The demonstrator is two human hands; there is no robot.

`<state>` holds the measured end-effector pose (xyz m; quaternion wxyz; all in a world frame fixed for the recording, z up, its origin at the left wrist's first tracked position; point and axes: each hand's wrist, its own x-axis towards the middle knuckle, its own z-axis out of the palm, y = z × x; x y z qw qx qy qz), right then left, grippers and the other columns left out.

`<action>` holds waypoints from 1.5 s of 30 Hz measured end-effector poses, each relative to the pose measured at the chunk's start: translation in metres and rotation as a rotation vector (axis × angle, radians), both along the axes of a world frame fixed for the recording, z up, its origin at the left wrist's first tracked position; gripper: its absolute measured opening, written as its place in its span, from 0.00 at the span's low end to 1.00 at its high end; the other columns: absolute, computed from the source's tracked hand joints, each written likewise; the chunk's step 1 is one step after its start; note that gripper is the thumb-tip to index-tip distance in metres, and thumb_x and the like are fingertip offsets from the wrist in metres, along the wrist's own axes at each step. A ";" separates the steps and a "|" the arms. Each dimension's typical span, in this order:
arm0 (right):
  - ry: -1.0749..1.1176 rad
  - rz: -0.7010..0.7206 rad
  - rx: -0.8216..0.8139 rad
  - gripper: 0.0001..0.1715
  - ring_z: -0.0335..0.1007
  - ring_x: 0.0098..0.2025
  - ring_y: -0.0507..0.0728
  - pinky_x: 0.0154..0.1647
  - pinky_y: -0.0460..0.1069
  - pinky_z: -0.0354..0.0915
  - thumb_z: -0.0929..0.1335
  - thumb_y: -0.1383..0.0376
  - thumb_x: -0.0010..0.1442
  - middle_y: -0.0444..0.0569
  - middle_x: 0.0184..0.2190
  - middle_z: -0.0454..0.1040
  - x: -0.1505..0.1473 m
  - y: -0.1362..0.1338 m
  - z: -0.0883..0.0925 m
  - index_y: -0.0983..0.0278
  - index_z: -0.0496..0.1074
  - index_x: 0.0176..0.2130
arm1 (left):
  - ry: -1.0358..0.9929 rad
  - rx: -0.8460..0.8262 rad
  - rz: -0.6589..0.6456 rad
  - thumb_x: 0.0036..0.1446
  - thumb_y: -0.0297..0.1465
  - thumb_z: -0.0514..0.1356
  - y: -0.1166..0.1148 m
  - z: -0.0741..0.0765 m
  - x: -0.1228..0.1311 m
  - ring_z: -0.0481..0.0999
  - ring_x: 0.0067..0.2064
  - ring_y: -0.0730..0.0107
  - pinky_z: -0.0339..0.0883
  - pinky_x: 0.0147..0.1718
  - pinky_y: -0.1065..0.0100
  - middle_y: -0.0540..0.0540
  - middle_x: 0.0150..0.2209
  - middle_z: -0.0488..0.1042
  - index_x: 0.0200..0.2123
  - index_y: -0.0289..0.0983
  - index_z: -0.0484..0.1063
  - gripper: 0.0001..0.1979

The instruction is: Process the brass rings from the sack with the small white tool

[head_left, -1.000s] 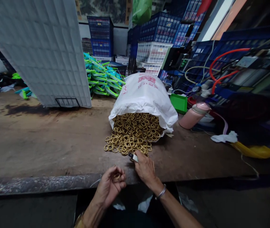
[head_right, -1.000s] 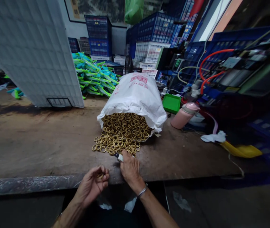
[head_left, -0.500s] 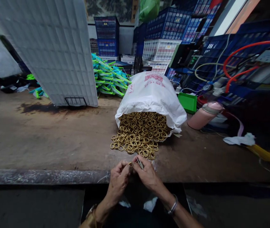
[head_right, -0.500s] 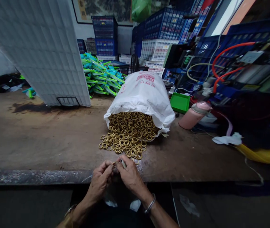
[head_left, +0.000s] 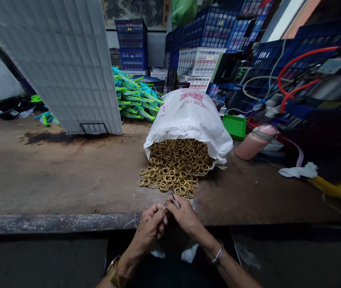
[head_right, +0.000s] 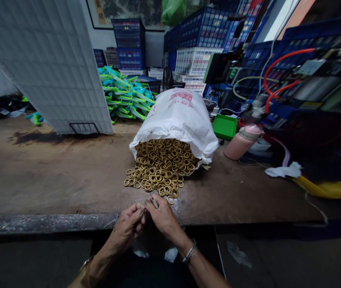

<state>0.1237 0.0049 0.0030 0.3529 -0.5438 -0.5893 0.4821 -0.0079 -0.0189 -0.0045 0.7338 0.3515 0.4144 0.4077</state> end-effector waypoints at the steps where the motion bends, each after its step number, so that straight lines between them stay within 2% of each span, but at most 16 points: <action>1: 0.013 0.006 -0.002 0.12 0.56 0.24 0.48 0.27 0.43 0.55 0.60 0.60 0.54 0.38 0.20 0.60 0.000 0.000 -0.001 0.63 0.61 0.24 | -0.019 -0.008 0.001 0.51 0.44 0.55 0.000 0.001 0.000 0.49 0.14 0.84 0.43 0.14 0.78 0.58 0.15 0.55 0.23 0.36 0.60 0.17; 9: 0.025 -0.011 -0.003 0.13 0.59 0.23 0.49 0.26 0.43 0.55 0.59 0.59 0.56 0.40 0.20 0.64 0.000 0.000 -0.008 0.63 0.62 0.25 | -0.083 -0.051 0.035 0.50 0.42 0.57 -0.003 0.000 0.002 0.51 0.15 0.85 0.43 0.14 0.78 0.56 0.19 0.60 0.26 0.36 0.61 0.15; 13: -0.173 -0.059 0.088 0.13 0.58 0.23 0.49 0.25 0.44 0.54 0.57 0.61 0.57 0.40 0.19 0.63 0.004 -0.002 -0.010 0.63 0.61 0.25 | -0.049 -0.037 0.072 0.49 0.43 0.57 -0.003 0.000 0.002 0.52 0.15 0.85 0.44 0.14 0.79 0.56 0.19 0.61 0.26 0.37 0.60 0.16; 18: -0.480 0.075 0.227 0.08 0.59 0.24 0.50 0.26 0.44 0.51 0.58 0.71 0.52 0.42 0.21 0.65 0.007 -0.011 -0.007 0.62 0.63 0.26 | 0.050 -0.010 0.097 0.48 0.44 0.58 -0.002 0.004 0.003 0.54 0.15 0.85 0.46 0.13 0.79 0.56 0.18 0.61 0.24 0.36 0.59 0.17; 23: -0.576 0.159 0.236 0.13 0.63 0.27 0.51 0.28 0.43 0.51 0.57 0.76 0.47 0.43 0.23 0.68 0.006 -0.014 -0.001 0.62 0.64 0.30 | 0.101 0.008 0.087 0.47 0.45 0.58 0.000 0.004 0.005 0.53 0.14 0.84 0.45 0.13 0.79 0.57 0.17 0.60 0.24 0.37 0.59 0.18; 28: -0.706 0.205 0.208 0.15 0.63 0.26 0.51 0.26 0.44 0.49 0.57 0.77 0.46 0.44 0.24 0.69 0.009 -0.011 -0.003 0.63 0.64 0.32 | 0.154 0.049 0.070 0.48 0.45 0.57 -0.004 0.005 0.001 0.53 0.14 0.85 0.46 0.13 0.79 0.57 0.16 0.60 0.23 0.36 0.59 0.18; 33: -0.871 0.070 0.166 0.15 0.64 0.27 0.52 0.26 0.45 0.46 0.58 0.77 0.47 0.47 0.27 0.71 0.021 -0.004 -0.009 0.64 0.64 0.35 | -0.008 0.014 -0.009 0.50 0.42 0.58 -0.012 0.008 0.000 0.55 0.15 0.84 0.47 0.13 0.79 0.56 0.17 0.62 0.26 0.36 0.61 0.15; 38: -0.939 -0.125 0.231 0.11 0.66 0.29 0.53 0.27 0.46 0.46 0.58 0.73 0.54 0.47 0.28 0.73 0.033 0.010 -0.006 0.63 0.64 0.36 | -0.219 -0.085 0.053 0.51 0.39 0.57 -0.008 0.006 0.004 0.59 0.18 0.82 0.52 0.13 0.78 0.50 0.24 0.67 0.27 0.35 0.63 0.13; 42: -0.987 -0.134 0.233 0.09 0.67 0.33 0.53 0.28 0.46 0.48 0.60 0.69 0.56 0.48 0.34 0.73 0.032 0.020 -0.002 0.62 0.64 0.39 | -0.238 -0.106 0.095 0.51 0.38 0.58 -0.003 0.004 0.004 0.63 0.21 0.78 0.55 0.13 0.77 0.45 0.28 0.70 0.28 0.33 0.64 0.12; 45: -1.031 -0.094 0.194 0.10 0.68 0.35 0.54 0.28 0.46 0.48 0.61 0.68 0.56 0.48 0.36 0.73 0.027 0.024 0.002 0.61 0.63 0.40 | -0.290 -0.154 0.097 0.51 0.34 0.58 -0.001 0.005 0.001 0.64 0.21 0.78 0.55 0.14 0.77 0.48 0.27 0.70 0.31 0.35 0.65 0.08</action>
